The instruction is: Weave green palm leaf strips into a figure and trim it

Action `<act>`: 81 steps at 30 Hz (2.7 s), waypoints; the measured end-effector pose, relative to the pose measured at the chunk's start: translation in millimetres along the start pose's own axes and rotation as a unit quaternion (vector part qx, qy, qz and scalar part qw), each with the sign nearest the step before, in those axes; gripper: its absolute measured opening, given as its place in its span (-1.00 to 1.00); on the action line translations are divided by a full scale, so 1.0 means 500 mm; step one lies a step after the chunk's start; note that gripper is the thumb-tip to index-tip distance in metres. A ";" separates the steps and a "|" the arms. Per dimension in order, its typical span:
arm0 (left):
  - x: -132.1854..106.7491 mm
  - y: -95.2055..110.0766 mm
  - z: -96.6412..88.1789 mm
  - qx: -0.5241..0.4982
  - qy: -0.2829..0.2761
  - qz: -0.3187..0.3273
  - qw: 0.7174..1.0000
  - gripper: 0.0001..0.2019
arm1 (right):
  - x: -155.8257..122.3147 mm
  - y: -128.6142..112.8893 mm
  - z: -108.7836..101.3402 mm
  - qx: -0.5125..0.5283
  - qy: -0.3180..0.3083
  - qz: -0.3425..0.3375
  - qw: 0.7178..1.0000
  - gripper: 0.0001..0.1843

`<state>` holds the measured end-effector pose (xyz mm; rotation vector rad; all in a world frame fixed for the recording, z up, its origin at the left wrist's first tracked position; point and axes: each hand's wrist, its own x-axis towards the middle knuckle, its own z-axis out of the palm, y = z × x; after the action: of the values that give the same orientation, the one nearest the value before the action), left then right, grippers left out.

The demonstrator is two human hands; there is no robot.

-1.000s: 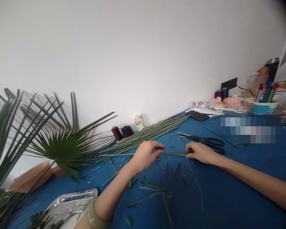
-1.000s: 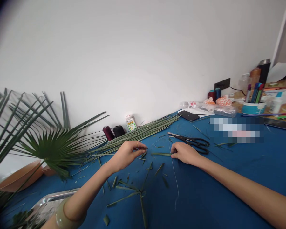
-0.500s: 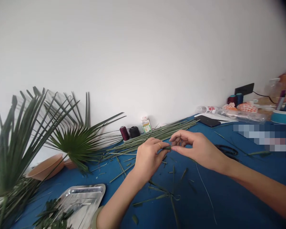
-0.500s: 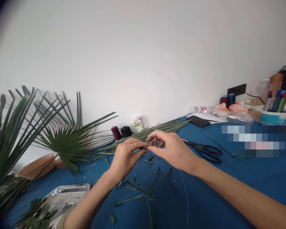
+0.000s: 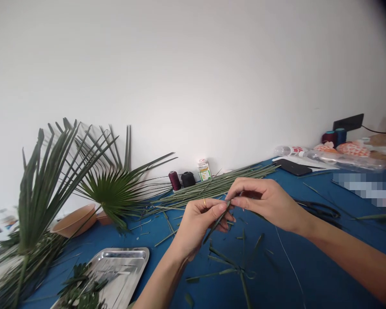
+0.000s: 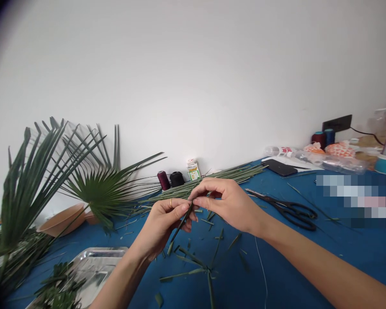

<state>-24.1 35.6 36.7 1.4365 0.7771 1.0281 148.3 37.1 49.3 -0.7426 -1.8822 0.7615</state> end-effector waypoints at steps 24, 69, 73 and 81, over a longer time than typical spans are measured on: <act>-0.007 -0.048 0.023 -0.061 0.250 0.011 0.966 -0.82 | 0.006 0.070 0.055 0.038 0.061 0.084 0.994 -0.85; -0.048 -0.025 0.013 0.341 0.185 0.170 0.906 -0.93 | -0.013 0.024 0.064 -0.048 0.001 0.049 0.998 -0.82; -0.040 -0.014 0.010 0.241 0.205 0.090 0.944 -0.97 | -0.010 0.031 0.062 -0.049 0.000 0.060 0.997 -0.82; -0.031 -0.017 0.011 0.270 0.228 0.108 0.929 -0.95 | -0.004 0.032 0.065 -0.112 -0.004 0.070 0.991 -0.78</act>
<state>-24.6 20.5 25.7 1.8008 1.3394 1.4168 122.1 39.3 23.9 -1.0215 -1.9595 0.6464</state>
